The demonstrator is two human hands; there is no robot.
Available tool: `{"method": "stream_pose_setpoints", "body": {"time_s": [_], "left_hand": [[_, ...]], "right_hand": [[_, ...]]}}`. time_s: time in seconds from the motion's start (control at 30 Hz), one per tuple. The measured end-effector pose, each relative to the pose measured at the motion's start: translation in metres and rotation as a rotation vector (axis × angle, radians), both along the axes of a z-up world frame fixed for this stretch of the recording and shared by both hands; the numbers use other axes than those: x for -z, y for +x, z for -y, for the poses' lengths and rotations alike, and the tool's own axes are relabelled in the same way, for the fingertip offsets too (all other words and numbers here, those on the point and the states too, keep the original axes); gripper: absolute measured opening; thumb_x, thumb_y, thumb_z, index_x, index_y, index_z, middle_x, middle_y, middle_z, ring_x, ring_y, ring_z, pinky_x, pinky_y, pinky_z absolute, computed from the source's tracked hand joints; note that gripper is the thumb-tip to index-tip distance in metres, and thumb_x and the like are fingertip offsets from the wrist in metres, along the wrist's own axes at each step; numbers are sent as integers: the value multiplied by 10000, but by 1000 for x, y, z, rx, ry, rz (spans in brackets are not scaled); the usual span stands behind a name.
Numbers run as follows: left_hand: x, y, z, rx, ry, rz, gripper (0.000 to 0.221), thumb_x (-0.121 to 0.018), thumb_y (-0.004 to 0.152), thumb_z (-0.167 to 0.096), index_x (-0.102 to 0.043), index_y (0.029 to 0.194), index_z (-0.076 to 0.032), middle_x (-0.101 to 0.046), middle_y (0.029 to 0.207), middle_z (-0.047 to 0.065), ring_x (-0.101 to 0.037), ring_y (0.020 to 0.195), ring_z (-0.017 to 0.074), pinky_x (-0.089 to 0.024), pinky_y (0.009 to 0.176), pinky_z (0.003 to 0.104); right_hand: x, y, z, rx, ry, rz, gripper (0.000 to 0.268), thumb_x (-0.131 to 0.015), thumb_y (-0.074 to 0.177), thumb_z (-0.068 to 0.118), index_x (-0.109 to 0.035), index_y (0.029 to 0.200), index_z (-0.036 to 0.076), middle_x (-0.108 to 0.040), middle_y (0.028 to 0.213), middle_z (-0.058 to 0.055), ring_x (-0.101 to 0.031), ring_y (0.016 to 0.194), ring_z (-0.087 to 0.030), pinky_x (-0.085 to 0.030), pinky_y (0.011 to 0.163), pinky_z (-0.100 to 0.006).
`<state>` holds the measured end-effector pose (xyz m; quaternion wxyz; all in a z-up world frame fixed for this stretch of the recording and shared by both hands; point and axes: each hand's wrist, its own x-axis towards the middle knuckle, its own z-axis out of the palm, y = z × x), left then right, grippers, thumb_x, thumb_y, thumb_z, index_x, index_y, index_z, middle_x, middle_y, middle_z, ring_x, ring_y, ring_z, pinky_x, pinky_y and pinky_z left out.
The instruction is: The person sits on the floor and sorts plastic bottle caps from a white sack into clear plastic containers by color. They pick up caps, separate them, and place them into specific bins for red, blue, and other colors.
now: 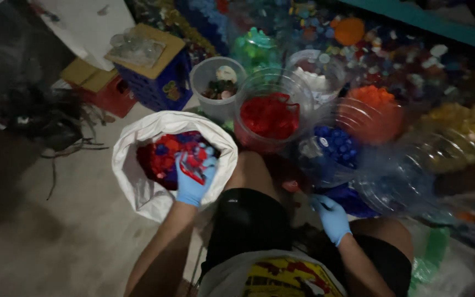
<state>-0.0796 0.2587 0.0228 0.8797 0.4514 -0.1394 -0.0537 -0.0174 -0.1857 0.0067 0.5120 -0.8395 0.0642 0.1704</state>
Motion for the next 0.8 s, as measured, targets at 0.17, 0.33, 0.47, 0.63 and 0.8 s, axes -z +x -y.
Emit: {"method": "stream_pose_setpoints", "body": {"time_s": [0.17,0.33,0.47,0.63,0.8], "left_hand": [[-24,20,152,-53,-1067,-253,305,-598,955,-415,-607,1071,-133,-506,983,0,-396,722,94,-346,551,220],[32,50,231,211,-1101,-380,667,-645,890,-536,-531,1384,-104,-596,1319,187,-485,786,132,-401,568,253],[79,75,261,260,-995,-468,592,-623,950,-490,-548,1323,-37,-626,1272,246,-568,833,252,-472,643,348],[34,71,277,37,-586,-718,418,-644,944,-461,-588,1099,-77,-691,969,181,-537,645,220,-399,574,297],[-8,54,274,-126,-718,-735,305,-652,980,-342,-618,1073,-53,-704,1117,234,-603,826,204,-472,761,282]], "right_hand": [[3,-3,-1,-28,-10,162,284,-727,981,248,-775,1192,64,-773,1142,-200,-692,1149,-296,-498,1080,-453],[-4,-8,10,-59,-36,450,245,-678,1003,209,-762,1211,111,-776,1167,-152,-694,1132,-355,-508,1071,-463],[-5,-17,16,-48,-236,1028,392,-771,873,79,-729,1262,74,-747,1140,-154,-676,1074,-355,-539,977,-464],[-79,-29,-6,-288,-70,1130,418,-828,799,142,-739,1200,64,-791,1058,-98,-722,954,-355,-579,891,-485],[-65,-20,-14,-357,-230,1258,460,-855,740,124,-747,1186,82,-710,1119,-222,-679,864,-450,-584,750,-530]]}}
